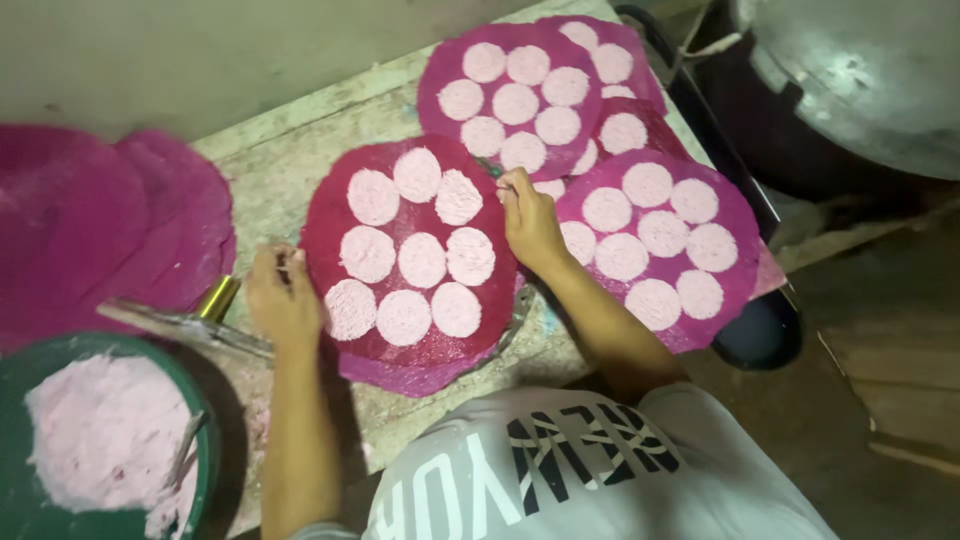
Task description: The person scoops pink paste from a green basin and presses it into a handheld metal mold. They then press the mold onto a pink sheet laid on a woven tray to form circular pastes, repeating the cycle and arranging the finished circles on the tray.
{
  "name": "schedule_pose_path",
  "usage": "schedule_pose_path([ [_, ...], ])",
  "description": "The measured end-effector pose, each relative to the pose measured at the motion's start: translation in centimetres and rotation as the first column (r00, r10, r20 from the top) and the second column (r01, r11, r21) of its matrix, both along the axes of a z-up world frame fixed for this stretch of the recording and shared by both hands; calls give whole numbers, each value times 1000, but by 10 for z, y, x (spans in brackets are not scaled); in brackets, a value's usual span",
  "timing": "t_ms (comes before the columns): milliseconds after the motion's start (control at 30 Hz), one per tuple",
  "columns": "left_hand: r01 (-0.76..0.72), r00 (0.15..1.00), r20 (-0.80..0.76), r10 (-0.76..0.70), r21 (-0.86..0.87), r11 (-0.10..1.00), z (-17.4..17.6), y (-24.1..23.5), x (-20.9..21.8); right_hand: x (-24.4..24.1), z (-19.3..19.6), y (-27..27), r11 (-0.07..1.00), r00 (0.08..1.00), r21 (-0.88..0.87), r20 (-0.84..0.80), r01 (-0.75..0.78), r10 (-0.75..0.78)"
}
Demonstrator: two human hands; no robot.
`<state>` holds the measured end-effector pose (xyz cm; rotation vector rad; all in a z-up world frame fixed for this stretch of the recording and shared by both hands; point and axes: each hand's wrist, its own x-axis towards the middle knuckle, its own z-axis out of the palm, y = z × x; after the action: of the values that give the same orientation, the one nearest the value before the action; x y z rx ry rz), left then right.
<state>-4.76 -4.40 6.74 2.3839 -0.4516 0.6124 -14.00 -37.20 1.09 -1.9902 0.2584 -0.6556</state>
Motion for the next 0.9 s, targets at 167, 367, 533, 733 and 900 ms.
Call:
schedule_pose_path([
  [167, 230, 915, -265, -304, -278, 933, 41, -37, 8, -49, 40, -57, 993, 992, -41, 62, 111, -108],
  [367, 491, 711, -315, -629, -418, 764, -2, -167, 30, -108, 74, -152, 907, 952, -289, 98, 305, -289],
  [533, 555, 708, -390, -589, -209, 805, -54, -288, 51, -127, 42, -190, 751, 854, -423, 121, 506, -507],
  [733, 564, 697, -471, -540, -104, 819, -99, -356, 81, -145, -25, -208, 676, 761, -398, 96, 620, -642],
  [900, 549, 688, -525, -501, -75, 832, -122, -360, 93, -144, -52, -211, 643, 718, -408, 44, 648, -695],
])
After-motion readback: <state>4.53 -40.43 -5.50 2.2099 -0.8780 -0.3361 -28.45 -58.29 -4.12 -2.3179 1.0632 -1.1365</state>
